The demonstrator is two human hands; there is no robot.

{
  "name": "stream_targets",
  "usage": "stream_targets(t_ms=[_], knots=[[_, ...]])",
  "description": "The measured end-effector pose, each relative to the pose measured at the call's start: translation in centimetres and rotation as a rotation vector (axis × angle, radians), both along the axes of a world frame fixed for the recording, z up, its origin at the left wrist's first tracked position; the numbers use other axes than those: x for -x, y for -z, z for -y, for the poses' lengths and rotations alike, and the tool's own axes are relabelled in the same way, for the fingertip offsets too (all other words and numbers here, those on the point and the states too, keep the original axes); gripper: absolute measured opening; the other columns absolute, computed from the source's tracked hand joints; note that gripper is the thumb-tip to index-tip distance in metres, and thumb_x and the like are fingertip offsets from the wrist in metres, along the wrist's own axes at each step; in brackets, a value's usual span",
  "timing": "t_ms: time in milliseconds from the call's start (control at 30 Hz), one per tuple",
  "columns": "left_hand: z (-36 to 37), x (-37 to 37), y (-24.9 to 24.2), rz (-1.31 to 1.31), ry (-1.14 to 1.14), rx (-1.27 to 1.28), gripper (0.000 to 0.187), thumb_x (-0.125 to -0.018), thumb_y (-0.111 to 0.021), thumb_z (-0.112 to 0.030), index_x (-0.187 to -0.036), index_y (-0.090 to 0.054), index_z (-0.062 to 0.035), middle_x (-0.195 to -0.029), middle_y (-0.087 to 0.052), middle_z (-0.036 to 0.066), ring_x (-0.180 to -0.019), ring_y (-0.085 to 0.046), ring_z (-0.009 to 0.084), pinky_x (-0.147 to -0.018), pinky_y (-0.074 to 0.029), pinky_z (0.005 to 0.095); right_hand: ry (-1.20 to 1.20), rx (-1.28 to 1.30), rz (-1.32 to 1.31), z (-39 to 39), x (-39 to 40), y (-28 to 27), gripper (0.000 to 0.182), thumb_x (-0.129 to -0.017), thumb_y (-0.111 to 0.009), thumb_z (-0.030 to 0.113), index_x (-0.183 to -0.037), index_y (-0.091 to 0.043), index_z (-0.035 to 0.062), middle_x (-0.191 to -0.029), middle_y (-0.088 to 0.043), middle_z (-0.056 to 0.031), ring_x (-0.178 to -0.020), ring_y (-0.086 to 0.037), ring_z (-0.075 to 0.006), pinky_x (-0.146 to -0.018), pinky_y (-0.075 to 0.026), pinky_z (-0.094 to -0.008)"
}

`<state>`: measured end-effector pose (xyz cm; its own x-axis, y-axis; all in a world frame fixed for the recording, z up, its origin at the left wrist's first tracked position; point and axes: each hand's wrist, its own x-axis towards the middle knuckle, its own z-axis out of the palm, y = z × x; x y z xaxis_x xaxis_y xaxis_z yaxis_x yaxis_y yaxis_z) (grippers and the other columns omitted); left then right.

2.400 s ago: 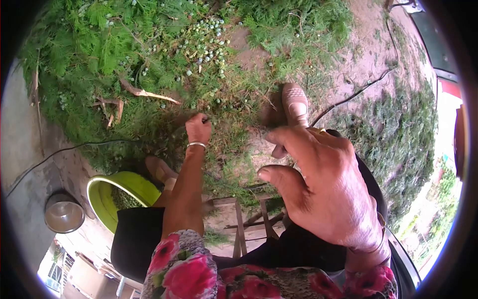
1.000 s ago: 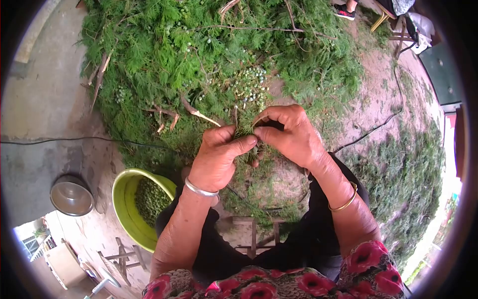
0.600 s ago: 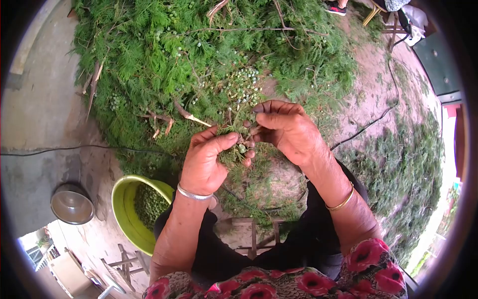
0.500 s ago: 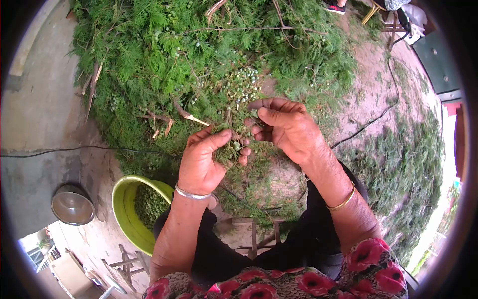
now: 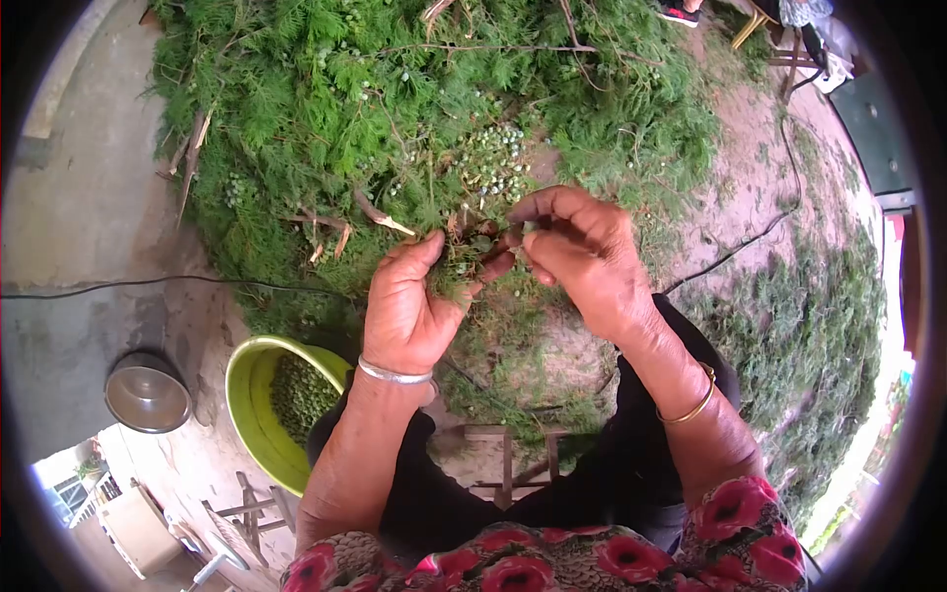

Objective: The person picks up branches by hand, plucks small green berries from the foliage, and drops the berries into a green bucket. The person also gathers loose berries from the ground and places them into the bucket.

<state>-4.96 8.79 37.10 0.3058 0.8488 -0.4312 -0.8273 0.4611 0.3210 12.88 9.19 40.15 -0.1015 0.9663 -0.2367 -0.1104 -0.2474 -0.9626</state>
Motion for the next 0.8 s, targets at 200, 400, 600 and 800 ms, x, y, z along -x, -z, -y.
stream_targets(t_ms=[200,400,600,800], knots=[[0.4,0.0,-0.5,-0.268,0.046,-0.127,0.024,-0.087,-0.053,-0.007,-0.108,-0.053,0.0055,-0.103,-0.061,0.019,-0.091,-0.061,0.0327,-0.072,-0.053,0.0484,-0.047,0.096,-0.207,-0.1,-0.1,-0.3,0.012,-0.082,-0.057,-0.005,-0.093,-0.061,-0.0066,-0.076,-0.063,-0.0062,-0.064,-0.058,-0.0076,-0.055,-0.046,-0.0211],[1.1,0.0,-1.0,-0.437,0.248,-0.198,0.019,-0.083,-0.063,-0.012,-0.093,-0.059,0.0044,-0.084,-0.061,0.012,-0.069,-0.059,0.0247,-0.055,-0.048,0.0389,-0.147,-0.132,0.071,0.6,1.2,-0.3,0.008,-0.082,-0.059,-0.005,-0.089,-0.062,-0.0082,-0.073,-0.064,-0.0097,-0.059,-0.064,-0.0133,-0.052,-0.05,-0.0238],[1.2,0.8,-0.8,-0.389,0.293,-0.142,0.018,-0.084,-0.063,-0.012,-0.091,-0.06,0.0047,-0.08,-0.061,0.013,-0.066,-0.057,0.0244,-0.053,-0.045,0.0362,-0.281,-0.21,0.053,0.6,1.4,-0.2,0.008,-0.082,-0.06,-0.006,-0.088,-0.063,-0.0083,-0.073,-0.065,-0.0094,-0.061,-0.067,-0.0176,-0.054,-0.052,-0.0258],[0.7,1.2,-1.7,-0.351,0.121,-0.094,0.008,-0.083,-0.061,-0.003,-0.086,-0.062,0.0044,-0.078,-0.064,0.01,-0.064,-0.059,0.0201,-0.051,-0.047,0.0333,-0.17,-0.027,0.049,-0.8,-0.6,-0.5,0.009,-0.081,-0.065,0.002,-0.087,-0.066,-0.0039,-0.075,-0.067,-0.0092,-0.063,-0.063,-0.0114,-0.059,-0.051,-0.0248]])
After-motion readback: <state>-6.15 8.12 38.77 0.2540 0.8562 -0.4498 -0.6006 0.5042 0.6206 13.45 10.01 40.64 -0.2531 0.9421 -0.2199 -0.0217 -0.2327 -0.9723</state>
